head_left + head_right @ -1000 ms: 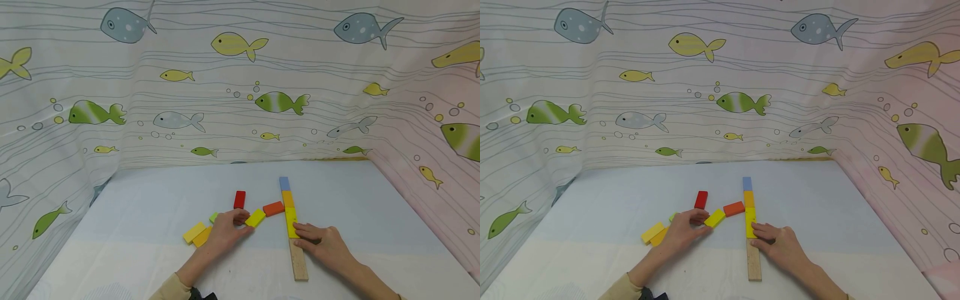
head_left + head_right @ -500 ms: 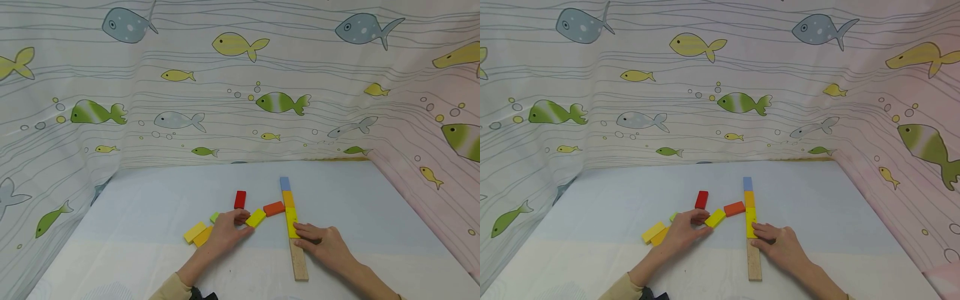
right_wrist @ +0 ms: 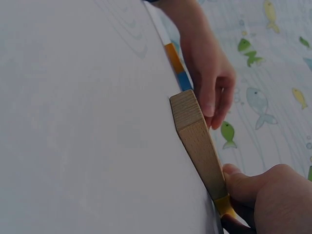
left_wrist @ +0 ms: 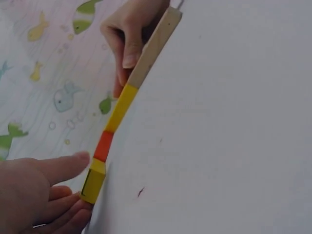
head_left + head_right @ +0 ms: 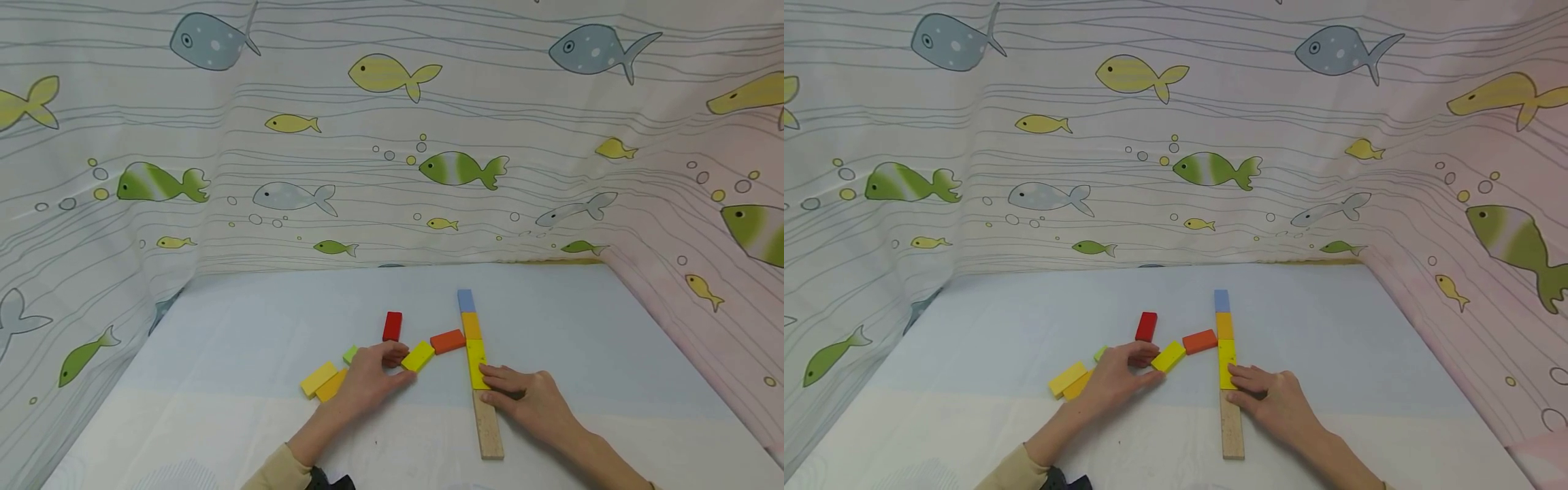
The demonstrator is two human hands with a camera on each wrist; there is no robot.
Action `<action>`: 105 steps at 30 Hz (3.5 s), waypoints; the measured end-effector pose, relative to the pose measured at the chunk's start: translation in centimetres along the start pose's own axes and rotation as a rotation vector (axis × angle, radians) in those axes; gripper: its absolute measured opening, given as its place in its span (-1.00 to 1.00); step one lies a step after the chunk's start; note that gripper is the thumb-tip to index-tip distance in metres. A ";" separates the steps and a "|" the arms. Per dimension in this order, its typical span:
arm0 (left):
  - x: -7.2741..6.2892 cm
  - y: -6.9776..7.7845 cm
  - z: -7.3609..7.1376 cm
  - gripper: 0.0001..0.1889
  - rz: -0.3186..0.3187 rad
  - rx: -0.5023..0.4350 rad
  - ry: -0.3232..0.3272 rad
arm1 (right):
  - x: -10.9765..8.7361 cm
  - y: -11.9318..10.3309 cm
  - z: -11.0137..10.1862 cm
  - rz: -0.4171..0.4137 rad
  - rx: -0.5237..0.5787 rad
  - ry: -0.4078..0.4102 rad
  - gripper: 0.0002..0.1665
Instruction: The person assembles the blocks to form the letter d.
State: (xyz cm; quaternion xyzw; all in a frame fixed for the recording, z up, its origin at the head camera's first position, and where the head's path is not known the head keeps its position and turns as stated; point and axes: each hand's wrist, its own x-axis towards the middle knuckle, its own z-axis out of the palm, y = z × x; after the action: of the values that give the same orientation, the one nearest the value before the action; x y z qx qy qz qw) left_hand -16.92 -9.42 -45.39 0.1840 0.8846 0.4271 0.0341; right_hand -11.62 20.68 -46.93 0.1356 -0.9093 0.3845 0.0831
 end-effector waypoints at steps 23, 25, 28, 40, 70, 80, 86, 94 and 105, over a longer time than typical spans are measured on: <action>3.9 -1.0 -2.0 -0.41 -0.080 0.125 0.101 | 0.1 0.0 0.1 0.035 -0.006 -0.013 -0.53; 4.2 -1.0 -2.1 -0.38 -0.096 0.128 0.084 | 0.1 0.0 0.2 0.038 -0.007 -0.008 -0.53; 4.6 -0.9 -2.2 -0.33 -0.119 0.123 0.061 | 0.1 0.1 0.3 0.012 -0.015 -0.002 -0.55; 4.9 -1.2 -2.4 -0.36 -0.129 0.121 0.046 | 0.1 0.2 0.3 0.012 -0.016 -0.004 -0.55; 3.6 -0.3 -2.1 -0.33 -0.128 0.069 0.152 | 0.0 -0.2 0.3 -0.019 -0.035 0.020 -0.55; 0.8 0.7 -2.5 -0.36 -0.092 0.076 0.122 | 0.0 0.1 0.3 -0.151 -0.069 0.091 -0.58; -0.9 1.0 -2.3 -0.37 -0.063 0.104 0.085 | 0.0 0.2 0.4 -0.196 -0.086 0.123 -0.55; -2.9 1.3 -1.6 -0.37 0.026 0.176 0.045 | 0.0 0.4 0.7 -0.281 -0.026 0.137 -0.60; -4.7 1.8 -1.1 -0.38 0.015 0.181 -0.034 | 0.1 0.9 1.0 -0.303 0.006 0.139 -0.62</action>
State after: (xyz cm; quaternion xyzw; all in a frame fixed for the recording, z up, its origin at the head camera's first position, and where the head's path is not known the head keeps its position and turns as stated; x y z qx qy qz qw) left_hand -12.22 -10.94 -43.73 0.2000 0.9176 0.3423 0.0291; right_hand -12.01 20.49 -48.20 0.2446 -0.8693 0.3788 0.2024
